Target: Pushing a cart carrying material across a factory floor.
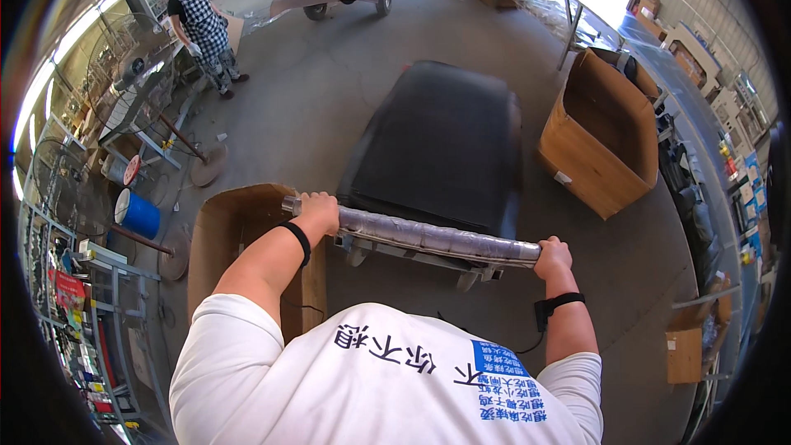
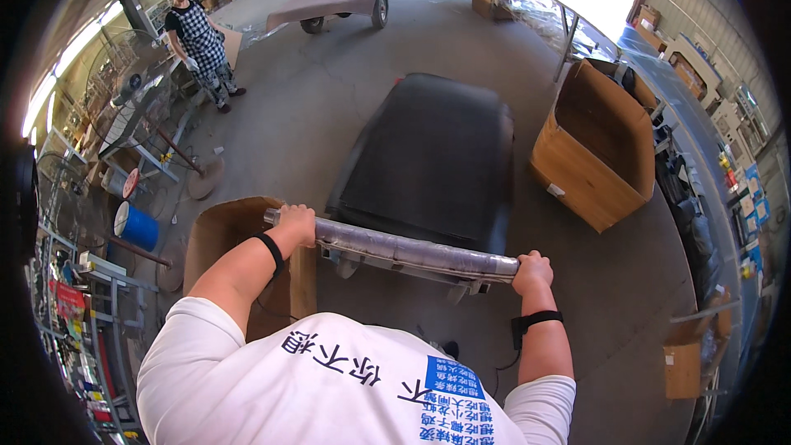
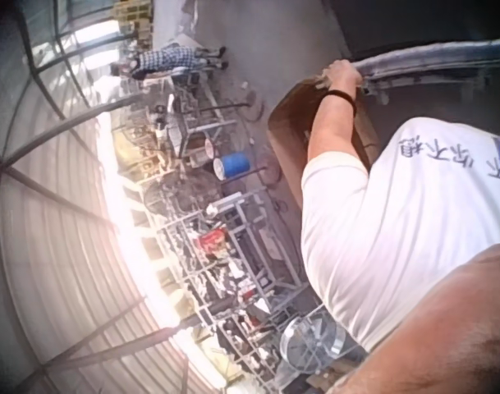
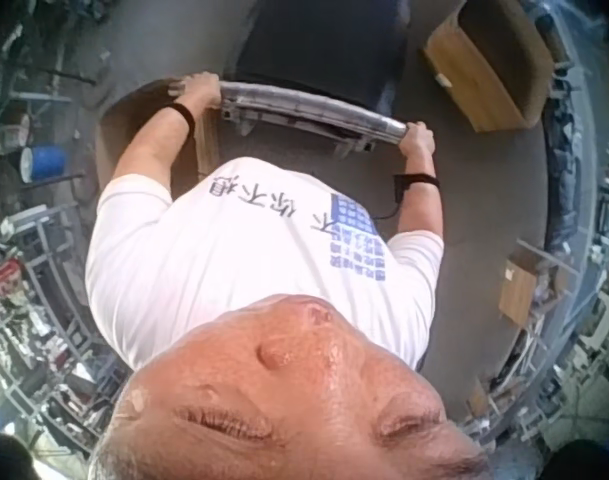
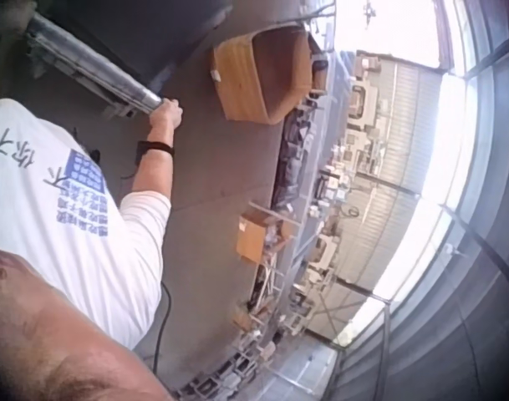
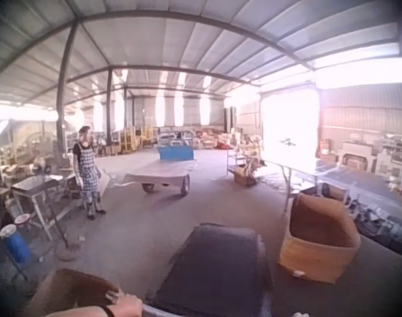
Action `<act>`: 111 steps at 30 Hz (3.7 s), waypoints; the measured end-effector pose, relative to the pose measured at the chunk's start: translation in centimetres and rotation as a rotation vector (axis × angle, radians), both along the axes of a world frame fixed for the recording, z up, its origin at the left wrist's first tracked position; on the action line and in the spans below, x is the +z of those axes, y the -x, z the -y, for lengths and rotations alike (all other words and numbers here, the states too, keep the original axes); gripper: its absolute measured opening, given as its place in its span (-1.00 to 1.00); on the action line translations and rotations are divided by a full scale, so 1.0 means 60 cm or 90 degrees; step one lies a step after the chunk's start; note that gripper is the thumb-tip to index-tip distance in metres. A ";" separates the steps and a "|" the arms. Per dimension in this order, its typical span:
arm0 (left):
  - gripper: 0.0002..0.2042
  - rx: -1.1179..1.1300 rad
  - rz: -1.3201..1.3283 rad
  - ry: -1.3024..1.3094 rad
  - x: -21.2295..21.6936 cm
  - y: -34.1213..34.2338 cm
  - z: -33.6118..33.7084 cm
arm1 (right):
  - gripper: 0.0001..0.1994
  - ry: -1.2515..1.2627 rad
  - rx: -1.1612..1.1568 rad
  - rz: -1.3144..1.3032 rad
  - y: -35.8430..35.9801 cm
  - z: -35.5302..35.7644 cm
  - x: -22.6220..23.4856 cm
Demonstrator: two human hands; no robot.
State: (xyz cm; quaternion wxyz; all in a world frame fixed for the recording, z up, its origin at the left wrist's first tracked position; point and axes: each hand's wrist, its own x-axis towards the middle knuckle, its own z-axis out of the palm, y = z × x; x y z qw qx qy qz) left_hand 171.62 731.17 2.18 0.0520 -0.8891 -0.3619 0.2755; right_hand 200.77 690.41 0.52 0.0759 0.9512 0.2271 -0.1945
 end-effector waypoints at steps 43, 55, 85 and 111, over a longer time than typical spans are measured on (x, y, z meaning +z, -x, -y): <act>-0.65 -0.102 0.285 -0.026 -0.087 -0.881 -0.832 | -0.63 -0.208 0.155 0.170 -0.879 -0.806 -0.122; -0.34 -0.084 0.439 0.054 -0.149 -1.007 -1.266 | -0.65 -0.183 0.433 0.156 -1.124 -1.506 -0.129; -0.09 0.481 0.437 0.355 -0.018 -0.721 -2.340 | -0.68 -0.100 0.714 0.184 -1.286 -2.950 -0.015; -0.14 0.675 0.338 0.327 -0.131 -0.805 -3.260 | -0.71 -0.071 0.684 0.152 -1.412 -4.032 -0.090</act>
